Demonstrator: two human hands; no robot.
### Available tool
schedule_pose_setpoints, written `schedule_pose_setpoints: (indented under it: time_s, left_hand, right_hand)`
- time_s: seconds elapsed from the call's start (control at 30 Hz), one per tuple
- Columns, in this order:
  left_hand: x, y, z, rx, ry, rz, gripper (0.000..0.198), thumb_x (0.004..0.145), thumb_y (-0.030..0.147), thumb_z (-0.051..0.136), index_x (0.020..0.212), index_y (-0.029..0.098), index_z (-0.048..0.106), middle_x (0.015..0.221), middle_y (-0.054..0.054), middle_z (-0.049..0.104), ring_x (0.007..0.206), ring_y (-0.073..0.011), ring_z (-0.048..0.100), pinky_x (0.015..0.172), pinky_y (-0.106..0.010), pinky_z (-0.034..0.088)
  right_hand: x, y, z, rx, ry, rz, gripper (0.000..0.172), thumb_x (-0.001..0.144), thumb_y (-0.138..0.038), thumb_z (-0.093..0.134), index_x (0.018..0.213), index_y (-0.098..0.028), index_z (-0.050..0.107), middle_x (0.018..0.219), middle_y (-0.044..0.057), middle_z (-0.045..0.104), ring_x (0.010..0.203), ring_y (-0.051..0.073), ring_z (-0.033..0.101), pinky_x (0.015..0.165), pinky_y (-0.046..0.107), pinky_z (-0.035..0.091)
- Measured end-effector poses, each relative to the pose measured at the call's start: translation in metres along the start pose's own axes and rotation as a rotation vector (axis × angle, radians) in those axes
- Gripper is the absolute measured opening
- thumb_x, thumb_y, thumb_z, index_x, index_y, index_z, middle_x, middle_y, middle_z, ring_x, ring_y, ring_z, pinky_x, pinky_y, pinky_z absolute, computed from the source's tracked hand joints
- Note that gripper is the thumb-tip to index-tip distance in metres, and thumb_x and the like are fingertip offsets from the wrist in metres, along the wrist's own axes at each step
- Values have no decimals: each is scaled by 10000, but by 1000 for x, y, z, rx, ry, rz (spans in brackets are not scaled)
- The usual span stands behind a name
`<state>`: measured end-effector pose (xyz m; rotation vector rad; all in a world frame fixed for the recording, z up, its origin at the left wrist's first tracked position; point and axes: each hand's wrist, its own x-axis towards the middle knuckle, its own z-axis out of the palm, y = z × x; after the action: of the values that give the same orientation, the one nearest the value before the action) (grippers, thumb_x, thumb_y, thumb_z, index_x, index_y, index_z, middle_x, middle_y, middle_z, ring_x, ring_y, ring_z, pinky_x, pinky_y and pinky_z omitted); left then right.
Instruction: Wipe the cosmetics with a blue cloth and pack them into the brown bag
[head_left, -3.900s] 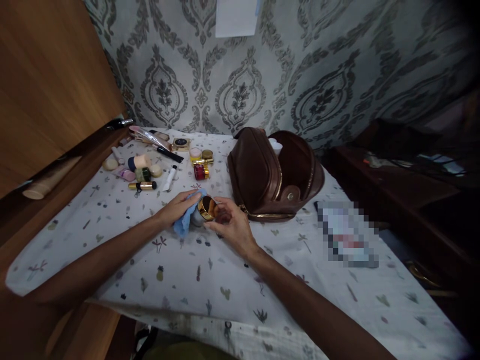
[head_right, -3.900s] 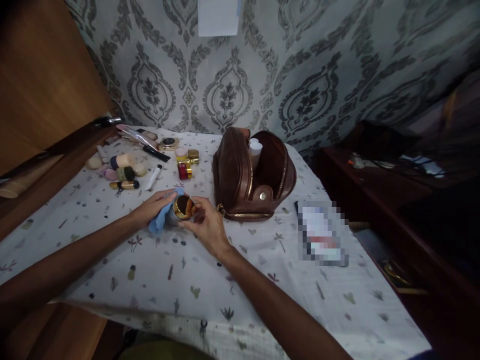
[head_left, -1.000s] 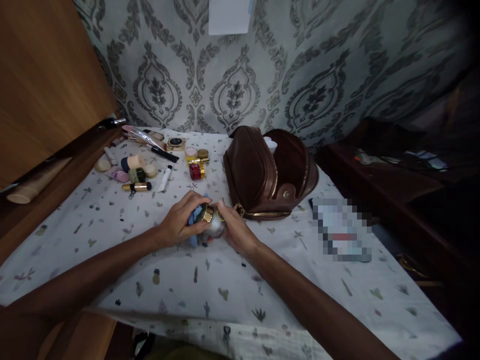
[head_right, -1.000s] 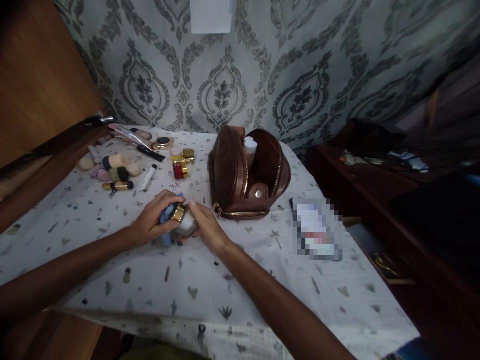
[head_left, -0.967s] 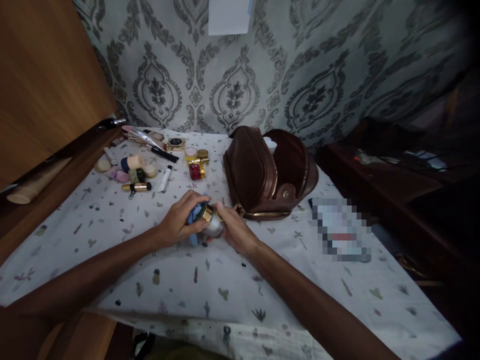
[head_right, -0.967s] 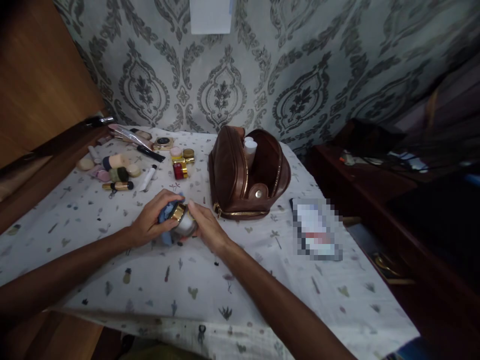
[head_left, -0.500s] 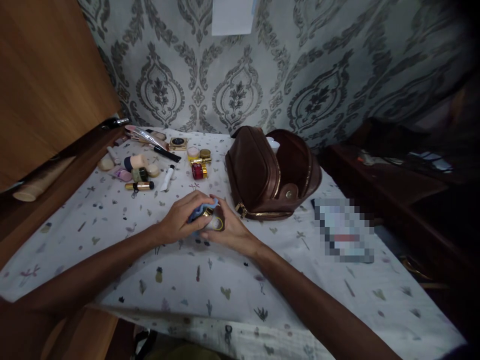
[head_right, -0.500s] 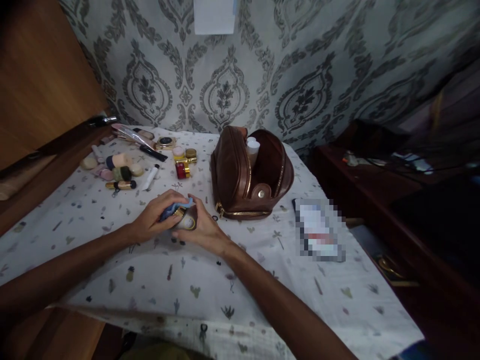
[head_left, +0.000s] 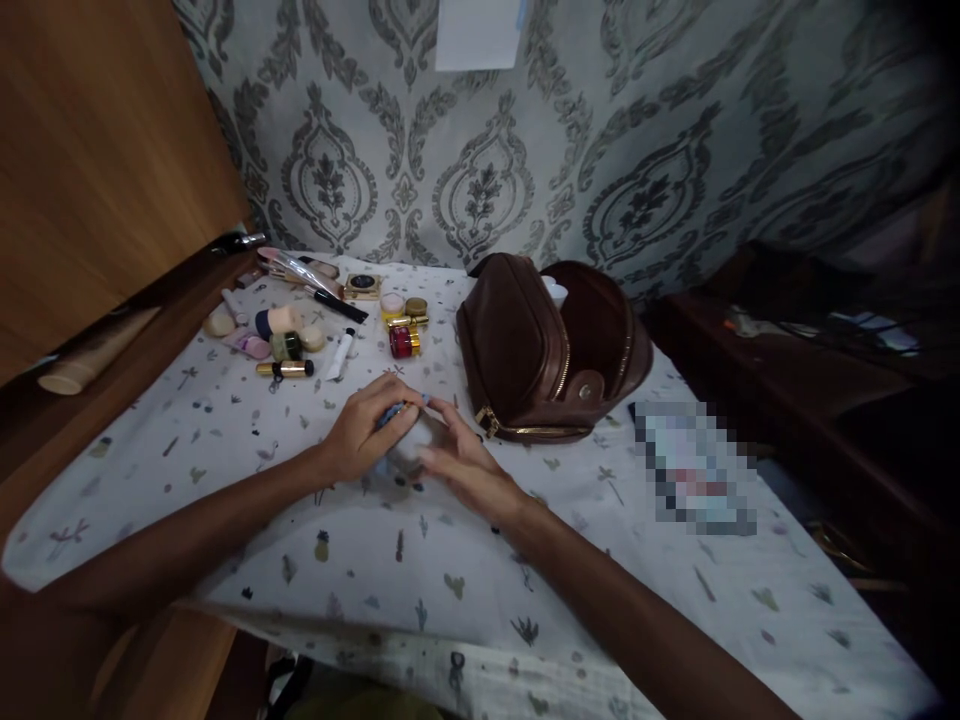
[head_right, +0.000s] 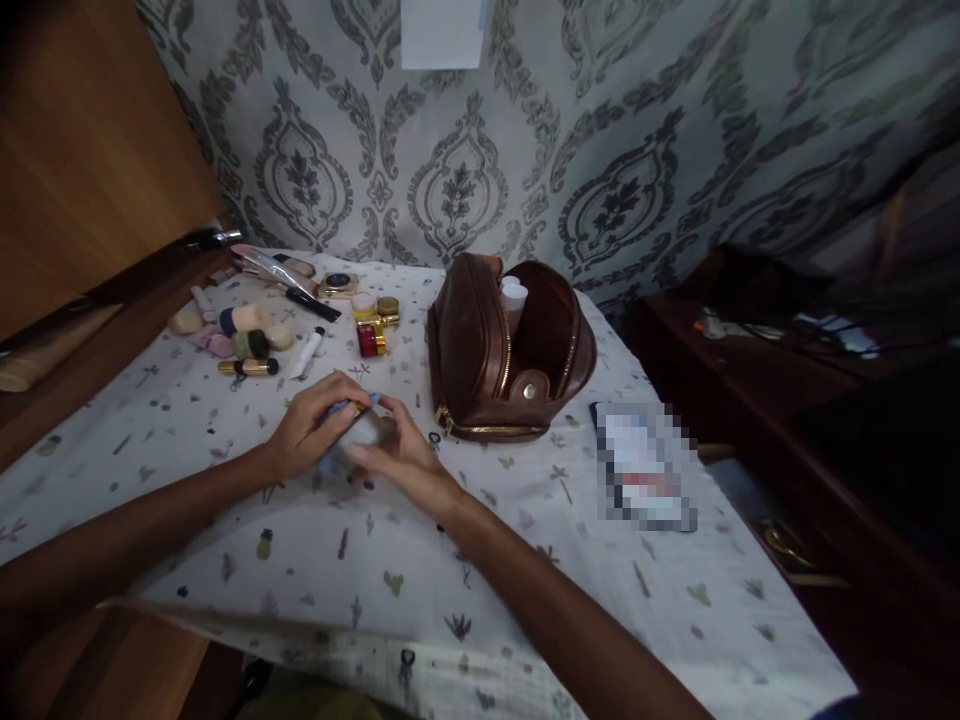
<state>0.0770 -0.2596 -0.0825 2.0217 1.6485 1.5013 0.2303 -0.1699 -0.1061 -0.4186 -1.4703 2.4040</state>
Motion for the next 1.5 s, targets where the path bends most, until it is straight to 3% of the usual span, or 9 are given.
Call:
schedule_pose_setpoints:
  time_s: [0.2,0.4,0.5,0.67,0.83,0.93,1.17,1.33,1.5]
  left_hand:
    - [0,-7,2,58,44,-79,328,1024,356,370,958,165,629,889,-59,605,838,-171,578,763,-312,460]
    - [-2,-3,1,44,76,115,324,1031,331,350,1017,165,629,967,-93,620,946,-190,589,832,-343,479]
    - [2,0,-2,35,93,139,301,1027,307,379,964,176,643,933,-80,655,919,-179,606,824,-331,483]
    - [6,6,-4,65,145,94,244,990,335,498,869,191,655,817,-38,683,826,-172,607,795,-327,475]
    - [5,10,-3,14,226,-77,310,1003,416,438,904,193,629,865,-43,644,841,-176,591,789,-324,482]
    - [3,9,-3,-31,250,-135,357,1010,470,378,1030,197,608,979,-67,624,939,-196,588,870,-352,481]
    - [-4,-5,8,108,30,-60,796,743,633,721,1358,199,462,1303,-149,507,1212,-309,504,1029,-463,438]
    - [-1,-9,5,89,2,0,572,834,442,697,1325,217,511,1216,-121,583,1147,-270,567,988,-436,482]
    - [4,-6,-6,101,-22,93,450,874,335,671,1293,205,570,1200,-118,619,1125,-238,604,964,-409,513]
  right_hand:
    - [1,1,3,-135,125,-82,622,585,-335,903,1051,-246,500,915,-25,626,751,126,616,660,244,503]
    - [3,-3,-1,201,-158,289,564,754,-662,663,976,-145,629,802,74,716,655,173,672,557,248,455]
    - [3,-2,-2,284,-201,357,517,765,-613,687,966,-136,670,846,86,734,720,172,679,569,235,464]
    - [-2,-3,2,346,-141,227,350,695,-364,841,934,-169,678,849,11,706,790,135,644,683,237,499]
    - [-3,-8,6,268,-207,174,532,573,-199,898,1053,-201,668,991,2,701,850,133,631,774,243,499]
    - [0,-8,6,244,-125,86,599,539,-145,892,1078,-243,651,1045,-14,687,929,144,627,838,250,497]
    - [6,-2,1,257,136,-75,546,610,-253,878,1072,-275,587,1087,-11,677,1009,169,631,916,305,501]
    - [7,-4,-1,267,52,-56,418,760,-483,773,1097,-292,618,1092,-9,683,932,157,640,816,295,525]
    - [7,-10,-7,196,147,-97,332,680,-389,849,927,-242,684,944,-31,665,818,110,587,703,212,489]
